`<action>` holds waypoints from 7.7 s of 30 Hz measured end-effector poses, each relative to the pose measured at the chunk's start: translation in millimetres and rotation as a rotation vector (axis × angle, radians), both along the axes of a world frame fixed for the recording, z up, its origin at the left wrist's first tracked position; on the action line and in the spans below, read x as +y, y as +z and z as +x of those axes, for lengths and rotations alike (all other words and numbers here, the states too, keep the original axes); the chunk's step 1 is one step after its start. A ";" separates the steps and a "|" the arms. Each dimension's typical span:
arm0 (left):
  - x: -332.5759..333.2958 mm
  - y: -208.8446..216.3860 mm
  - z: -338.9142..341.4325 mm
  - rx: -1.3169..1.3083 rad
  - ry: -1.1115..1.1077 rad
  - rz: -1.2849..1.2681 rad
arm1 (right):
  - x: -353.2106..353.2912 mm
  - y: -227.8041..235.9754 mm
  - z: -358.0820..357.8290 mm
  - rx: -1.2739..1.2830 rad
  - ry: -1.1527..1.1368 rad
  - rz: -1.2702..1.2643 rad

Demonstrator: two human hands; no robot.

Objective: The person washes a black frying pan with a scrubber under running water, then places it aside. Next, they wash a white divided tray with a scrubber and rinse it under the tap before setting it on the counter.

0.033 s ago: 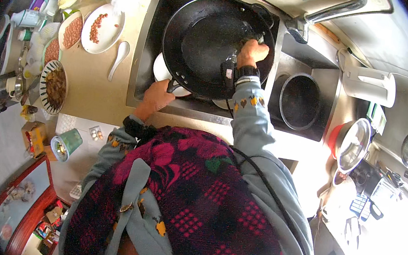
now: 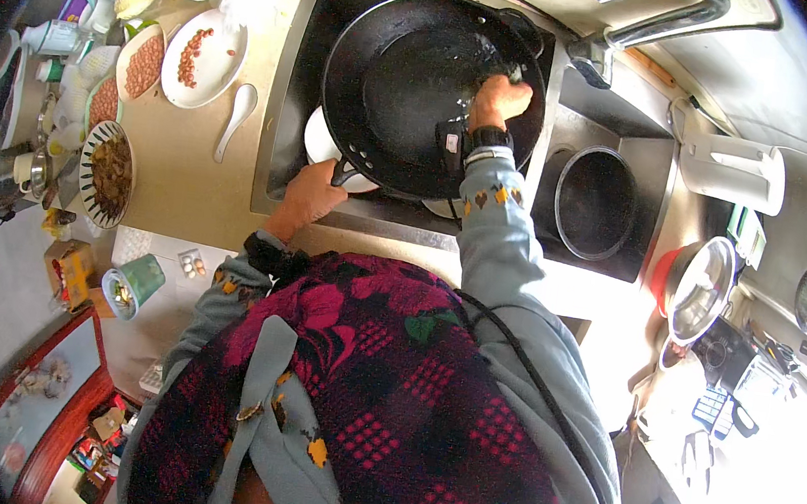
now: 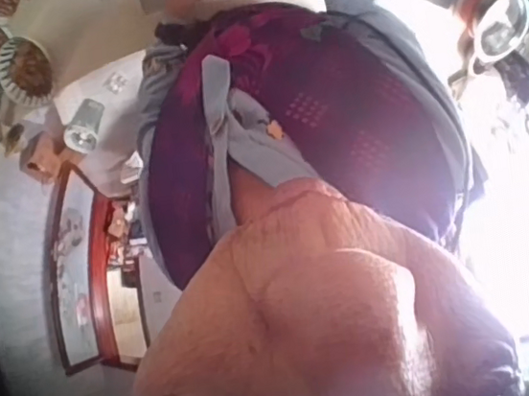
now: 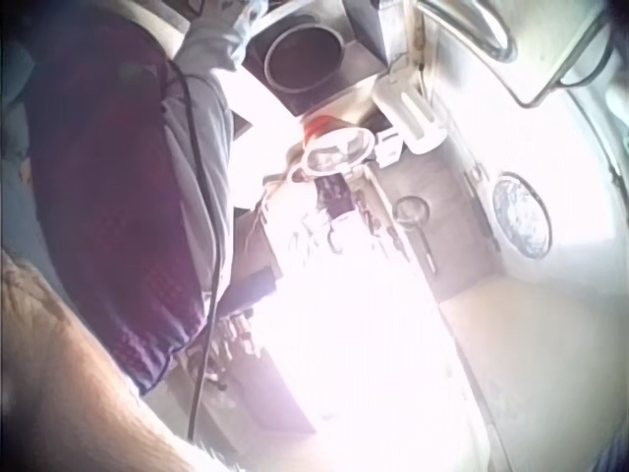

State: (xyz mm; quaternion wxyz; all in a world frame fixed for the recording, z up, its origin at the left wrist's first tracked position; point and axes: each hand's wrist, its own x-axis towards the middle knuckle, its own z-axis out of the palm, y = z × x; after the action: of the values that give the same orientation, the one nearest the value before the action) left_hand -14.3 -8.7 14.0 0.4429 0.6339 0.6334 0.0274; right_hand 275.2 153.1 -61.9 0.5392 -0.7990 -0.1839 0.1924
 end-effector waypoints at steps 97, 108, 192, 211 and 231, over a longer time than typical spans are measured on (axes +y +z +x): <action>42.7 18.0 -17.0 -0.972 0.342 -1.105 | -59.4 40.8 -54.6 0.585 1.905 -0.687; 33.4 38.2 11.4 -1.206 0.344 -1.231 | -61.6 71.8 -44.5 0.543 1.997 -0.618; -36.4 105.5 23.6 -1.083 0.453 -0.607 | -103.9 123.2 -107.9 0.093 1.653 -0.060; -11.9 89.5 26.0 -0.988 0.444 -0.597 | -39.4 59.3 -113.0 -0.450 1.693 -0.007; -12.5 68.9 24.3 -0.958 0.419 -0.591 | 43.1 7.1 -37.1 -0.752 1.358 -0.373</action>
State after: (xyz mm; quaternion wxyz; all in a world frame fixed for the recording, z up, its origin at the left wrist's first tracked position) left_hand 10.0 -21.2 82.9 0.8218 0.2628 0.4553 0.2196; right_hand 238.1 196.2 -54.8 0.0633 -0.6009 -0.7647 0.2239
